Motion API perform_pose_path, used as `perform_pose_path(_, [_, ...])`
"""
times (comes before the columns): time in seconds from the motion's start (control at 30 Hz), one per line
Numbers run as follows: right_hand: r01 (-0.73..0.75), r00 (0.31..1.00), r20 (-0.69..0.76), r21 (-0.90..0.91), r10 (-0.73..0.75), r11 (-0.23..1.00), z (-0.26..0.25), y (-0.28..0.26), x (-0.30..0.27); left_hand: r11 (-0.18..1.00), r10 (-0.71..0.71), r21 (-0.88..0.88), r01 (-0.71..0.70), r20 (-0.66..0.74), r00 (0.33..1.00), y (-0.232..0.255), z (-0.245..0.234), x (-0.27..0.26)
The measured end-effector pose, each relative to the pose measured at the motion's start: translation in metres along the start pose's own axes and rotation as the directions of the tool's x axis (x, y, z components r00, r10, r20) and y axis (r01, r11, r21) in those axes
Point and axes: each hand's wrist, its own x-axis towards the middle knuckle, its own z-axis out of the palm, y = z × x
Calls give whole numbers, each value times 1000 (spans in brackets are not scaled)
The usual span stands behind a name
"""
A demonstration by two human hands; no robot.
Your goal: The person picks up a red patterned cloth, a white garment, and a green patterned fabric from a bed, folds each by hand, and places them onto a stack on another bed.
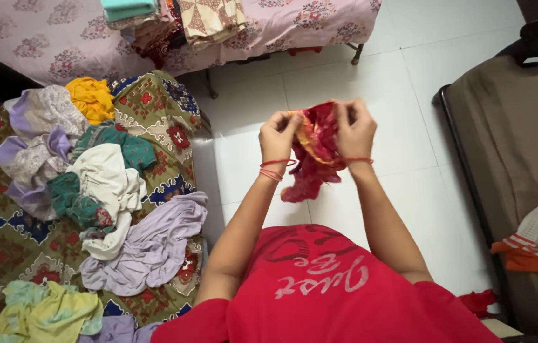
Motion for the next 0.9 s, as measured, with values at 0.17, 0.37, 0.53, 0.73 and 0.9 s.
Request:
perform_pose_path(0.17, [-282, 946, 0, 490, 324, 825, -24, 79, 37, 987, 137, -65, -149, -161, 977, -72, -33, 46])
perform_pose_path(0.37, [-397, 694, 369, 913, 619, -99, -90, 131, 70, 903, -105, -413, -119, -480, 871, -99, -106, 103])
perform_pose_path(0.53, [-294, 637, 351, 934, 686, -204, -143, 127, 80, 560, -599, -823, -94, -481, 640, -69, -165, 116])
perform_pose_path(0.73, [-282, 894, -9, 765, 447, 579, -189, 116, 79, 843, -191, -505, -187, -605, 773, -61, -223, 126])
perform_pose_path(0.9, [-63, 979, -146, 457, 145, 887, -179, 64, 61, 790, 528, 611, -59, -627, 573, -36, -192, 99])
